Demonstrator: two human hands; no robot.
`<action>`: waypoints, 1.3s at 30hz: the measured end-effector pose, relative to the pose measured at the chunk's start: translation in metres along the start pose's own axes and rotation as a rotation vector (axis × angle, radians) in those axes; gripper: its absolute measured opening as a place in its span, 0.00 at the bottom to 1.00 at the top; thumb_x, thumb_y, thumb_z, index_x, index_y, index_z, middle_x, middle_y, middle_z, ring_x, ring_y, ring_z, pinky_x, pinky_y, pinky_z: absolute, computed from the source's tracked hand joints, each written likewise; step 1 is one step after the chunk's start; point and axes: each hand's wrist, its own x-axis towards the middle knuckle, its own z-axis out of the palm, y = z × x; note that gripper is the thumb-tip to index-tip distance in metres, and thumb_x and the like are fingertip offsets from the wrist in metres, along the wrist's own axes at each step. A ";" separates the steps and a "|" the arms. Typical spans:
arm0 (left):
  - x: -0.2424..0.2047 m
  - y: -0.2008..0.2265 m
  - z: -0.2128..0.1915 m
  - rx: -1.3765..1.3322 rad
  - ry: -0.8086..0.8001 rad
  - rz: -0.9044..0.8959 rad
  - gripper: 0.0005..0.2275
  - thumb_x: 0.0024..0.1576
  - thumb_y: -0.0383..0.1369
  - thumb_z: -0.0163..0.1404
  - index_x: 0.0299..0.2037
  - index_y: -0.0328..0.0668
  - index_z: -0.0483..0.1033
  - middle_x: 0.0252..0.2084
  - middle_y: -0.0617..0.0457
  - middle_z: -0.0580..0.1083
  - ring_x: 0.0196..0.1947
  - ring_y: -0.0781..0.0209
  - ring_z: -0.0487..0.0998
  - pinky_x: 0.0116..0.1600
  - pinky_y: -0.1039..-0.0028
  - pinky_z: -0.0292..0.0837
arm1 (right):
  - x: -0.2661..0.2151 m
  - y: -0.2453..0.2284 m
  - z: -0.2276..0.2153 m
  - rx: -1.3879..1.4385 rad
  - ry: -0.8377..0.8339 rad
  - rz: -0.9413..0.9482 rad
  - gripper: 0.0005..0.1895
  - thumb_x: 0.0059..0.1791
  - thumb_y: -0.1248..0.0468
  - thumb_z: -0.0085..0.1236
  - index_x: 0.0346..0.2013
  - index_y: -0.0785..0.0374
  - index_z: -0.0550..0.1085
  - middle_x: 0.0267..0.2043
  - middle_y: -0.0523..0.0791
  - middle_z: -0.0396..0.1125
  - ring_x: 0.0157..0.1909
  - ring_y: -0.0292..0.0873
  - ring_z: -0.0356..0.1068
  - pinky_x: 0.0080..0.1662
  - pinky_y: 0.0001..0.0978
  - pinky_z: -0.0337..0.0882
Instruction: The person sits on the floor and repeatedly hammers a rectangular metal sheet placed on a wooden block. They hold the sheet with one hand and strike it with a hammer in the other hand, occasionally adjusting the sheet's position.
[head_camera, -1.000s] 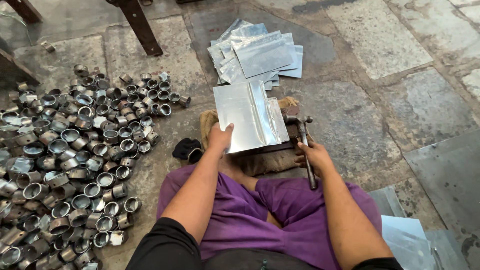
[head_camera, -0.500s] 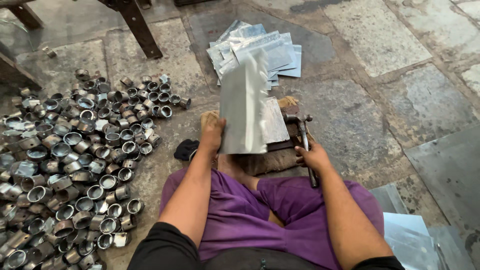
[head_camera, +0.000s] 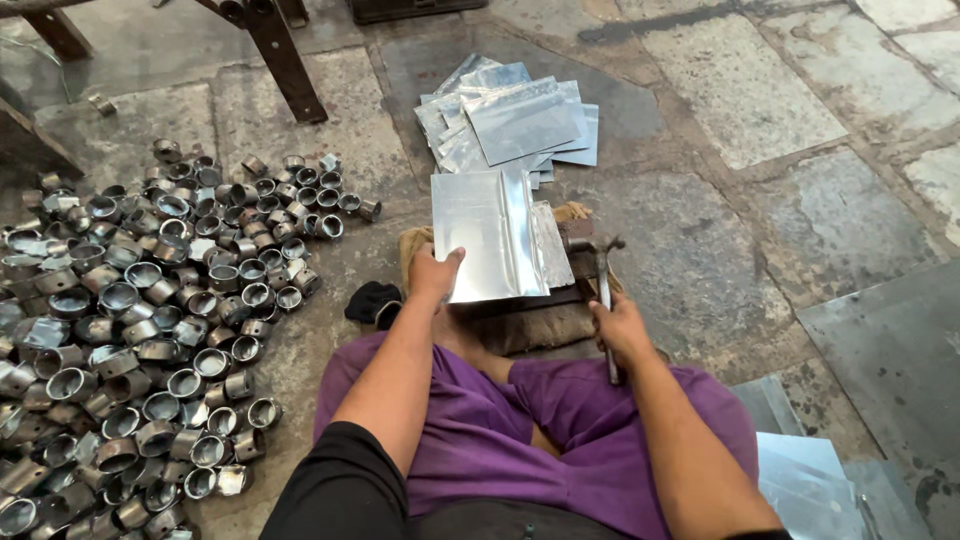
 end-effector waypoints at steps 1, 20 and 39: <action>-0.003 0.003 -0.001 0.000 0.006 -0.016 0.17 0.54 0.39 0.60 0.45 0.32 0.77 0.38 0.40 0.81 0.39 0.46 0.83 0.47 0.62 0.75 | -0.021 -0.018 0.003 -0.092 0.048 -0.060 0.10 0.54 0.62 0.55 0.46 0.63 0.69 0.23 0.47 0.63 0.19 0.42 0.62 0.22 0.37 0.63; 0.026 0.015 0.007 0.108 0.076 0.031 0.20 0.56 0.42 0.59 0.48 0.32 0.73 0.47 0.35 0.78 0.48 0.37 0.79 0.52 0.57 0.73 | -0.075 -0.019 0.014 -0.747 0.031 -0.467 0.11 0.49 0.67 0.53 0.46 0.64 0.69 0.33 0.52 0.70 0.34 0.51 0.72 0.40 0.44 0.72; 0.024 0.019 0.005 0.076 0.051 -0.030 0.21 0.57 0.42 0.57 0.52 0.33 0.72 0.49 0.38 0.78 0.49 0.41 0.80 0.53 0.59 0.73 | -0.082 -0.041 -0.028 -0.418 0.314 -0.726 0.13 0.56 0.58 0.53 0.44 0.67 0.71 0.28 0.51 0.66 0.28 0.53 0.68 0.33 0.45 0.65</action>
